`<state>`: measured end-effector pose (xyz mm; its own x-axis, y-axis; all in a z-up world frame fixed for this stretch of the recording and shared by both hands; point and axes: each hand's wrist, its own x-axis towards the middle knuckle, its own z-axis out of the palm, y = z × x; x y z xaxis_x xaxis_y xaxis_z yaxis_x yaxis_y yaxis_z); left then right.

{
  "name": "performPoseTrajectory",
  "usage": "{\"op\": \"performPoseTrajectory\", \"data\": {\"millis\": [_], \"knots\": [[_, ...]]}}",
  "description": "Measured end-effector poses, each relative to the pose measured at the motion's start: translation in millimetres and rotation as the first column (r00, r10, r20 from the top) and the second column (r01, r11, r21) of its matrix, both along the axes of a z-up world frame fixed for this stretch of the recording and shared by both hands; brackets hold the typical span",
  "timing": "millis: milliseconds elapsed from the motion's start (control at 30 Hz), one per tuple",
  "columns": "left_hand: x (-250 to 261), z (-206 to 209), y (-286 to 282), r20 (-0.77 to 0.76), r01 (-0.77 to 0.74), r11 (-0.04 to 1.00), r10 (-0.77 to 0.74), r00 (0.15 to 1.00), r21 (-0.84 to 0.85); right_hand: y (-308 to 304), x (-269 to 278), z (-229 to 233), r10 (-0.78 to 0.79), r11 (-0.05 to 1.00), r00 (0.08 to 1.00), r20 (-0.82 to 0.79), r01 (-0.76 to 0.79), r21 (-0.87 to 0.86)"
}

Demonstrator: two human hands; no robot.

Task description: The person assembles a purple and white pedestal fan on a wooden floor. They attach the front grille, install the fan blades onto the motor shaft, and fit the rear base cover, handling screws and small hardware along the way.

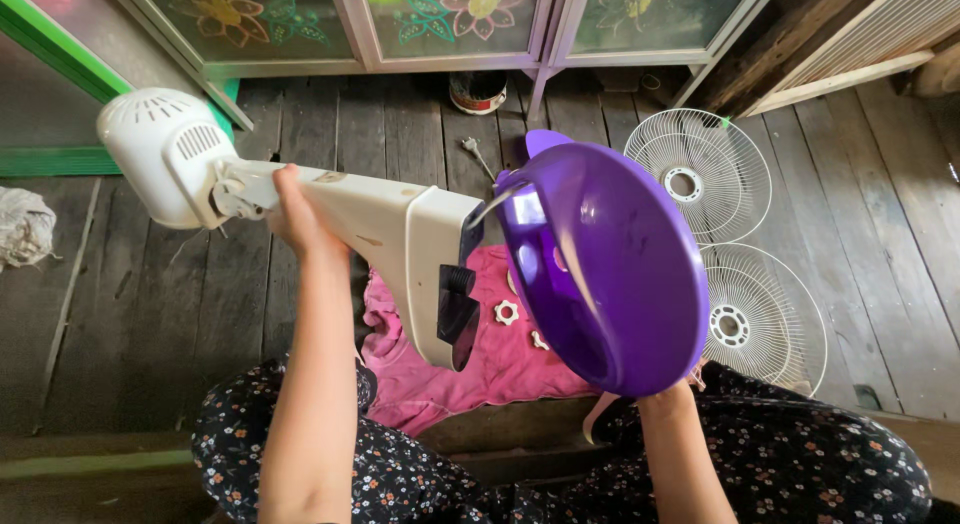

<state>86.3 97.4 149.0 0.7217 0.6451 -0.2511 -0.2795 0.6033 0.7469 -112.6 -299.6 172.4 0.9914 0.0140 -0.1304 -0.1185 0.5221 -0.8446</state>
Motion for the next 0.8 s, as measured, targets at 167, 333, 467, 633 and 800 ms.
{"op": "performPoseTrajectory", "data": {"millis": [167, 333, 467, 633, 800], "knots": [[-14, 24, 10, -0.061, 0.039, 0.999, -0.038, 0.997, 0.014, -13, 8, -38, -0.077, 0.996, 0.995, -0.064, 0.08, 0.048], [-33, 19, 20, -0.148, 0.11, 0.993, -0.101, 0.984, 0.049, -24, 20, -67, -0.123, 0.989, 0.985, -0.124, 0.132, 0.072], [-35, -8, 25, -0.17, 0.12, 0.992, -0.112, 0.979, 0.034, -42, 38, -77, -0.166, 0.982, 0.979, -0.118, 0.175, 0.067], [-28, -69, 20, -0.272, 0.091, 0.996, -0.093, 0.958, -0.022, -84, 56, -77, -0.234, 0.97, 0.965, -0.116, 0.241, 0.046], [-25, -140, -5, -0.326, 0.134, 0.991, -0.134, 0.936, -0.022, -124, 61, -76, -0.298, 0.954, 0.947, -0.122, 0.301, 0.0]]}}
